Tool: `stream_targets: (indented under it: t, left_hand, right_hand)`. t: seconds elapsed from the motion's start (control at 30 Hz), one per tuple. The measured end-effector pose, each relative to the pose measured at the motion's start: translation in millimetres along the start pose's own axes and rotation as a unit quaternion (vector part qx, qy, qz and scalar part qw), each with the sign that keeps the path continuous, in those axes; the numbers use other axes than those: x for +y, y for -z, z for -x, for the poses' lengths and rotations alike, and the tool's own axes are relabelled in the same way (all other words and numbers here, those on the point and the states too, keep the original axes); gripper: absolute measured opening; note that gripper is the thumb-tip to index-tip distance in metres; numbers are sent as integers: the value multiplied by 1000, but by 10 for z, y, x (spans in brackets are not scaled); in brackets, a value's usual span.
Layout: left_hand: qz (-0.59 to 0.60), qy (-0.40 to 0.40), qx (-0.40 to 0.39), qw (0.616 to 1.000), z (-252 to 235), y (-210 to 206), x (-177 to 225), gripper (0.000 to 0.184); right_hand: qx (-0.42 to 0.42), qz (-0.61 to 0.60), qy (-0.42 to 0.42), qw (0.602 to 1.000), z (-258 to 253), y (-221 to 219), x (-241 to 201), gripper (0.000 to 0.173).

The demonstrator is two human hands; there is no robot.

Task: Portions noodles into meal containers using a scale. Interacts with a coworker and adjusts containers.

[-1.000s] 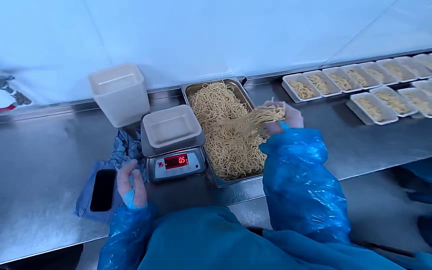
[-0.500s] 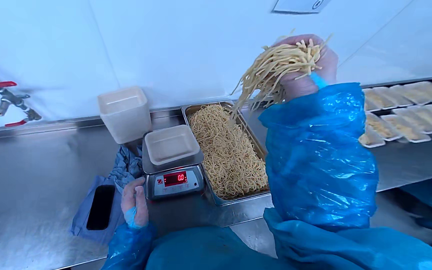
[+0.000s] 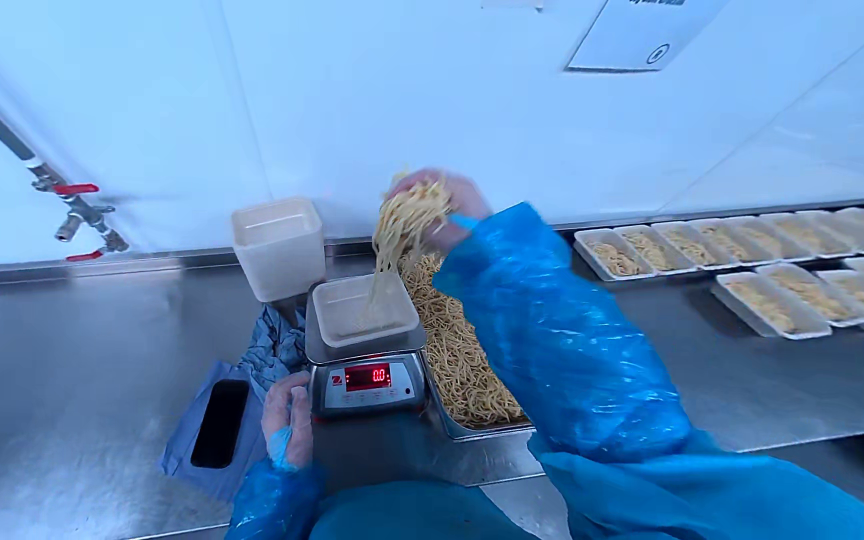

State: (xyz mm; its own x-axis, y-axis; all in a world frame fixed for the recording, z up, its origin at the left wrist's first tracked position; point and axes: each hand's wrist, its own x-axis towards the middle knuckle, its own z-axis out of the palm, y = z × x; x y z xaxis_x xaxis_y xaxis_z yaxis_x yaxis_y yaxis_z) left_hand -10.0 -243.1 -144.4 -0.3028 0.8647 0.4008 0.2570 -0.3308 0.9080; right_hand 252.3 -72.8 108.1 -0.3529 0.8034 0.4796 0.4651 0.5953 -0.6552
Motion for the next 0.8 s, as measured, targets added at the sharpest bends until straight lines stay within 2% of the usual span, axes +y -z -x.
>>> stream_targets:
  t: [0.07, 0.13, 0.2, 0.27, 0.33, 0.43, 0.5, 0.6, 0.67, 0.73, 0.77, 0.8]
  left_hand:
    - [-1, -1, 5, 1000, -1, 4, -2, 32]
    - [-3, 0, 7, 1000, 4, 19, -13, 32]
    - [-7, -5, 5, 1000, 17, 30, -45, 32]
    - [-16, -11, 4, 1000, 5, 35, -57, 33]
    - [-28, -11, 3, 1000, -3, 51, -30, 34]
    - [-30, -4, 6, 1000, -8, 64, 1, 32]
    - [-32, 8, 7, 999, -7, 56, 10, 32]
    - [-32, 13, 3, 999, 3, 50, 34, 30]
    - [-25, 15, 3, 1000, 31, 76, 37, 29]
    - [-23, 13, 2, 1000, 54, 95, 9, 30]
    - [-21, 10, -1, 1000, 63, 105, -9, 30]
    - [-15, 9, -3, 1000, 64, 110, -23, 30]
  right_hand:
    - [-81, 36, -75, 993, 93, -358, 238, 33]
    - [-190, 111, -113, 969, 256, -714, 572, 39]
    - [-289, 160, -111, 937, 454, -1034, 911, 48]
    - [-322, 152, -103, 929, 580, -1186, 1067, 50]
    - [-326, 117, -116, 931, 592, -1083, 912, 55]
    - [-270, 66, -106, 955, 619, -730, 608, 50]
    - [-217, 58, -107, 969, 675, -527, 602, 46]
    - [-109, 79, -183, 974, 864, -292, 793, 41]
    - [-69, 133, -275, 950, 1186, -253, 1095, 48]
    - [-117, 231, -361, 896, 1613, -310, 1450, 77]
    - [-150, 264, -398, 866, 1827, -372, 1555, 82]
    - [-165, 274, -423, 848, 1992, -410, 1602, 79]
